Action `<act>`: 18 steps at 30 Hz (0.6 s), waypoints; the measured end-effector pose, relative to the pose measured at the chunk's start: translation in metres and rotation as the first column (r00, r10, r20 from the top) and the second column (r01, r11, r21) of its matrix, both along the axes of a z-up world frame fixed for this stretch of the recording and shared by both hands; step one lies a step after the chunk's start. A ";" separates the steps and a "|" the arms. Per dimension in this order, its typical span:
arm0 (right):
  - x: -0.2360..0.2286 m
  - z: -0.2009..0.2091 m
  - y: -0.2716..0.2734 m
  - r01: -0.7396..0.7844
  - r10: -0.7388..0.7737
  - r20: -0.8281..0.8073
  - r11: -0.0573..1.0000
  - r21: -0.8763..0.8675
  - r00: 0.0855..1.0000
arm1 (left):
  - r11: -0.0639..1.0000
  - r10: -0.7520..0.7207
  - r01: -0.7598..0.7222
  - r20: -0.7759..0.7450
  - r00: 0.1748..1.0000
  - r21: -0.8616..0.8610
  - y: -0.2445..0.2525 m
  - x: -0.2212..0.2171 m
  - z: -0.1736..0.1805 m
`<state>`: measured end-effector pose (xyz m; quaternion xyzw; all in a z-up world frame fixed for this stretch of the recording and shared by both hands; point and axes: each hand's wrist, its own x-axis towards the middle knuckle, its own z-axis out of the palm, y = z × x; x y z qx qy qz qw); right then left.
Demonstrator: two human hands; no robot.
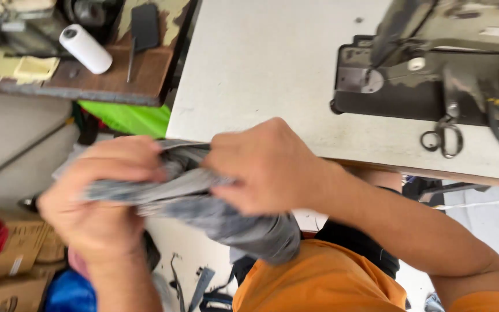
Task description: Finishing seams and removing hardware from denim jeans using pliers, scissors, and an industrial sewing machine
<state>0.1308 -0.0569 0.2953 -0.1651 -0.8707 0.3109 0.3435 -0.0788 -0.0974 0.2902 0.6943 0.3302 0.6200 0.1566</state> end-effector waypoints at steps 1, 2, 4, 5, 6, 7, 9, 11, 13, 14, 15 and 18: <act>-0.002 0.011 -0.015 0.142 -0.161 0.019 0.916 0.374 0.987 | 0.998 -0.025 0.031 0.113 0.993 -0.052 0.006 -0.011 -0.003; -0.005 0.021 -0.031 0.233 -0.309 -0.015 0.682 0.694 0.951 | 0.992 -0.044 0.069 0.224 0.974 -0.103 0.013 -0.023 -0.006; -0.022 0.001 -0.045 0.298 -0.420 0.021 0.677 0.673 0.907 | 0.888 -0.135 0.247 0.293 0.947 -0.389 0.025 -0.032 -0.026; -0.030 -0.008 -0.051 0.341 -0.499 0.063 0.673 0.656 0.864 | 0.686 -0.153 0.377 0.384 0.911 -0.622 0.030 -0.036 -0.036; -0.037 -0.036 -0.043 0.346 -0.509 0.064 0.666 0.661 0.859 | 0.685 -0.165 0.387 0.386 0.907 -0.617 0.036 -0.044 -0.057; -0.043 -0.063 -0.033 0.363 -0.553 0.100 0.662 0.656 0.827 | 0.610 -0.077 0.391 0.439 0.895 -0.689 0.043 -0.052 -0.077; -0.050 -0.101 -0.023 0.387 -0.604 0.133 0.649 0.655 0.786 | 0.526 0.004 0.406 0.479 0.878 -0.747 0.048 -0.058 -0.105; -0.053 -0.122 -0.023 0.466 -0.575 0.018 0.681 0.564 0.818 | 0.584 0.307 0.219 0.462 0.832 -0.782 0.041 -0.055 -0.121; -0.052 -0.134 -0.013 0.471 -0.541 0.074 0.785 0.402 0.838 | 0.654 0.475 -0.164 0.233 0.848 -0.738 0.028 -0.017 -0.108; -0.052 -0.140 -0.008 0.456 -0.489 0.122 0.861 0.226 0.864 | 0.626 0.659 -0.523 0.034 0.751 -0.579 0.022 0.003 -0.102; -0.046 -0.136 -0.004 0.459 -0.489 0.116 0.862 0.215 0.864 | 0.622 0.659 -0.528 0.021 0.752 -0.578 0.026 0.010 -0.097; -0.020 -0.111 0.008 0.378 -0.277 0.297 0.847 -0.374 0.914 | 0.789 0.612 -0.592 -0.133 0.779 0.162 0.054 0.035 -0.067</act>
